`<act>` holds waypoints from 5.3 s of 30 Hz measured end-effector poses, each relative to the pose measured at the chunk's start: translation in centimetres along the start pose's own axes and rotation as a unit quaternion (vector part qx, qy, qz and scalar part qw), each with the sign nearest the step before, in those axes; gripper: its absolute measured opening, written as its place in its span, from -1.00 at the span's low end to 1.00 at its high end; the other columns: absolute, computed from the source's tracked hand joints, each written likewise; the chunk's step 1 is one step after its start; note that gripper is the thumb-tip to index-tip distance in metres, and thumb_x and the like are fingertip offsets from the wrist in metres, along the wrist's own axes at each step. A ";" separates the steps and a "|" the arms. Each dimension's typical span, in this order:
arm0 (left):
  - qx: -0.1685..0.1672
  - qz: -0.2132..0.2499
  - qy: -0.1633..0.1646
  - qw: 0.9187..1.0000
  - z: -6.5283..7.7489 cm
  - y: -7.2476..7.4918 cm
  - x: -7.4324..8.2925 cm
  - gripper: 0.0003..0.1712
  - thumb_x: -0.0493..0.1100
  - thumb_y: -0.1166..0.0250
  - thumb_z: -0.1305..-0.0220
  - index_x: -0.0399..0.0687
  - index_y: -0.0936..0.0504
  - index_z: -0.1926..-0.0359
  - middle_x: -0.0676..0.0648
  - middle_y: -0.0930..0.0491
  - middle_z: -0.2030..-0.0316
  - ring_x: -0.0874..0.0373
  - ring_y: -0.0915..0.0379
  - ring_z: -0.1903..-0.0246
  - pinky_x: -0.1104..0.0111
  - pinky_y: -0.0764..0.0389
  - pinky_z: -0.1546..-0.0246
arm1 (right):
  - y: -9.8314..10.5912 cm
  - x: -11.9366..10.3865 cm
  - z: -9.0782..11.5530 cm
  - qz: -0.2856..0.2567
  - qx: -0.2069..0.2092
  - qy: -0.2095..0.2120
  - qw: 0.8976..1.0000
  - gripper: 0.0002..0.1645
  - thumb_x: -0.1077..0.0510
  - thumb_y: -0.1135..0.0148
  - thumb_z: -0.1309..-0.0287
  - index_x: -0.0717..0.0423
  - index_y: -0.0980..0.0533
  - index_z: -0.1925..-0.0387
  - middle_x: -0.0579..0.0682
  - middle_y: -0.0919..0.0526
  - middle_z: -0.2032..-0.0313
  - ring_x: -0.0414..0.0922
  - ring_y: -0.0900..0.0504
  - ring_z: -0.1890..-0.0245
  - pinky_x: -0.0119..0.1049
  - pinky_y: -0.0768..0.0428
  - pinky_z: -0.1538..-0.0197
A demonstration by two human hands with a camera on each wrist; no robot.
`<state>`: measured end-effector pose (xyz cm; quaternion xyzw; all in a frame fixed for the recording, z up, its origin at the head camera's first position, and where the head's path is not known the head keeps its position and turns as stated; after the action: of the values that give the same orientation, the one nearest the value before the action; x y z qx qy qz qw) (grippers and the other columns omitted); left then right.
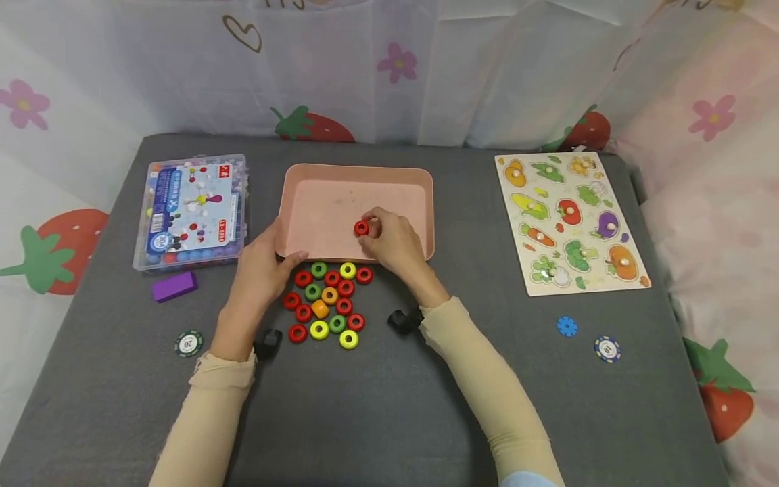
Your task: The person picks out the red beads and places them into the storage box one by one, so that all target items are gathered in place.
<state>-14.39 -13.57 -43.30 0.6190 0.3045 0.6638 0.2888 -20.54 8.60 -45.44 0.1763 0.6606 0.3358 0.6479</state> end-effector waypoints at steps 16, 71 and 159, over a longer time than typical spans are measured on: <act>-0.010 -0.013 0.018 1.000 -0.1 0.0 -0.3 -0.06 -0.01 -0.40 -0.30 -0.24 -0.16 -0.52 -0.29 -0.31 -0.42 -0.23 -0.31 -0.35 -0.10 -0.31 -0.33 | 1.0 -3.3 4.4 -0.077 -0.061 0.153 0.983 -0.77 0.26 -0.39 -0.19 0.18 -0.67 0.10 0.00 -0.74 0.31 -0.13 -0.64 0.50 -0.31 -0.54 0.40; 0.021 0.003 0.043 0.999 -0.3 0.2 -1.3 -0.05 0.08 -0.47 -0.19 -0.15 -0.27 -0.48 -0.25 -0.41 -0.34 -0.20 -0.41 -0.29 -0.07 -0.43 -0.24 | 2.2 1.0 0.8 -0.035 0.064 0.055 0.996 -0.74 0.38 -0.38 -0.09 0.28 -0.66 0.12 0.16 -0.67 0.17 0.01 -0.72 0.25 -0.14 -0.68 0.15; 0.013 0.091 0.046 0.995 -0.5 0.4 -2.8 -0.23 -0.01 -0.45 -0.23 0.05 -0.38 -0.42 -0.27 -0.53 -0.22 0.00 -0.74 0.16 0.38 -0.63 0.44 | 0.5 -0.6 -0.1 -0.049 0.089 0.106 0.989 -0.71 0.26 -0.38 -0.19 0.26 -0.66 0.04 0.13 -0.63 0.21 -0.03 -0.64 0.31 -0.21 -0.66 0.16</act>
<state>-14.72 -16.03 -44.84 0.6165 0.2688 0.7112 0.2046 -20.70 8.54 -44.65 0.1636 0.7606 0.2602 0.5718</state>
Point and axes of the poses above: each hand's wrist, its own z-axis away from the middle knuckle, its own y-axis out of the back of the hand, x = y × z, the point moved 5 cm from there along -z, towards the middle knuckle
